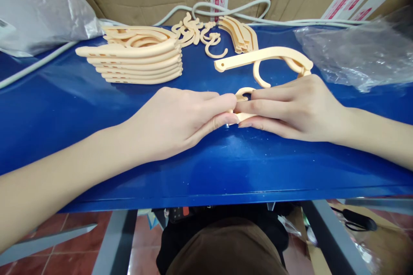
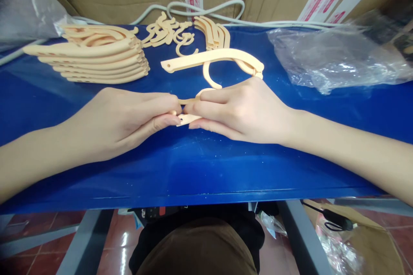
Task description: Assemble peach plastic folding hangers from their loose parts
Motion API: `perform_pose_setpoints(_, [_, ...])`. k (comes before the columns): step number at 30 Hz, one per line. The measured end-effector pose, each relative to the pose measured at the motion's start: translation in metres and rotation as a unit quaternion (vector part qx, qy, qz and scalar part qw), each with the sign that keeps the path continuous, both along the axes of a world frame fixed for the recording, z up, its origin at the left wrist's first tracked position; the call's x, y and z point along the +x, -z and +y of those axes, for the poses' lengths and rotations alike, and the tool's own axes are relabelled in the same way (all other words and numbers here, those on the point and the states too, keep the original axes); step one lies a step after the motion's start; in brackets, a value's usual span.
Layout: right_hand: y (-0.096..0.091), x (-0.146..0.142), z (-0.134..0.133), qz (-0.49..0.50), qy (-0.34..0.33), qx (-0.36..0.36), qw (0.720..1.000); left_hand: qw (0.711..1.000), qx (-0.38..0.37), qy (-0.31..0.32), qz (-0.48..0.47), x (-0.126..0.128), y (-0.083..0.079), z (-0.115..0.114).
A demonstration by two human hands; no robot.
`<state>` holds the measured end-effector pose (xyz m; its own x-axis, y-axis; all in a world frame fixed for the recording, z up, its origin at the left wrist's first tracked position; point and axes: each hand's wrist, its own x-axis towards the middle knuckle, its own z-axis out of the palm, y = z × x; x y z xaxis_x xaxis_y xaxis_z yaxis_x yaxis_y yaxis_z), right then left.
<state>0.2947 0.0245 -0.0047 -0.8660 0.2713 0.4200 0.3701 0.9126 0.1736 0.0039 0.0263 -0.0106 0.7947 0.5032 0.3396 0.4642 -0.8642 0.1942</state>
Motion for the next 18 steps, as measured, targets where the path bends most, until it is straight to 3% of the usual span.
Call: perform_pose_setpoints(18, [-0.0001,-0.0003,0.0000,0.016,0.016,0.013,1.000,1.000,0.000,-0.002,-0.002,0.0032,-0.0009,-0.0065])
